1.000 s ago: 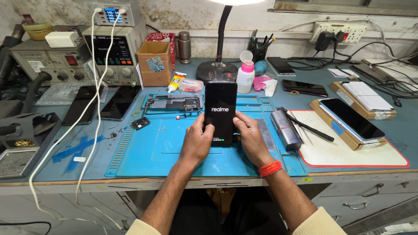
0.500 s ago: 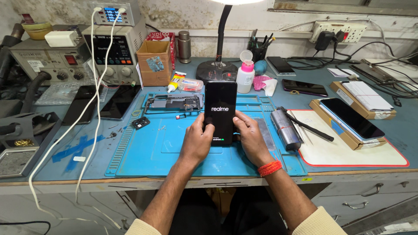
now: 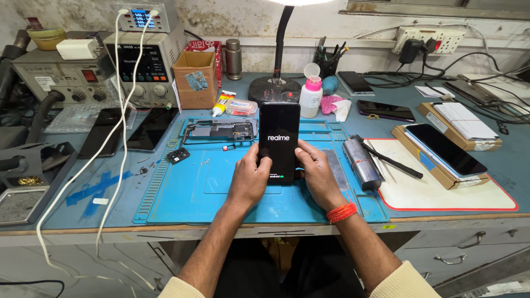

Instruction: The person pries open the back of a smartphone on a repair mat, disconnects and adjusts the battery and internal components by hand, then presses the back cover closed. They power the phone on, wait through the boot screen, and tap through the home screen to verify it works.

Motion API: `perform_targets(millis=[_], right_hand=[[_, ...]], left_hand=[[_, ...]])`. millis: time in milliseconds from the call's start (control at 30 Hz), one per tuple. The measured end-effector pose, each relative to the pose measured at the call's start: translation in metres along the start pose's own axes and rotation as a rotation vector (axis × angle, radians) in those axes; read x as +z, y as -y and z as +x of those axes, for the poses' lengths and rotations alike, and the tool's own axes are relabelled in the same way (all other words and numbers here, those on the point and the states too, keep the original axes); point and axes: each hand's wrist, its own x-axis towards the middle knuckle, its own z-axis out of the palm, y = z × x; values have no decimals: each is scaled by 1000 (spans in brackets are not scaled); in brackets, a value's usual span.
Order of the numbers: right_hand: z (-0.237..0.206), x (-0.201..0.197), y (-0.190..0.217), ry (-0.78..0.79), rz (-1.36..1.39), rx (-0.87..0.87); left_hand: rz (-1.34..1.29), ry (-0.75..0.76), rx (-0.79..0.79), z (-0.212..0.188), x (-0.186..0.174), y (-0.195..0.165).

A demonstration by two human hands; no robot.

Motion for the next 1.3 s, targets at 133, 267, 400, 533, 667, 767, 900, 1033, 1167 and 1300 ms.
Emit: perform_targets(millis=[133, 267, 400, 533, 667, 767, 900, 1033, 1167, 1300], right_hand=[[1, 0, 0, -6, 8, 12], [1, 0, 0, -9, -3, 12], [1, 0, 0, -8, -5, 7], [2, 0, 0, -6, -14, 9], [2, 0, -1, -5, 0, 19], [2, 0, -1, -5, -6, 15], [3, 0, -1, 2, -6, 2], [3, 0, -1, 0, -7, 0], [3, 0, -2, 7, 3, -6], [3, 0, -2, 7, -3, -7]], left_hand=[[1, -3, 9, 0, 0, -1], [-2, 8, -25, 1, 0, -2], [-1, 7, -19, 1, 0, -2], [2, 5, -4, 1, 0, -1], [2, 0, -8, 1, -1, -1], [-4, -2, -10, 1, -1, -1], [-11, -5, -8, 1, -1, 0], [-3, -7, -3, 1, -1, 0], [-9, -11, 5, 1, -1, 0], [-9, -6, -10, 0, -1, -1]])
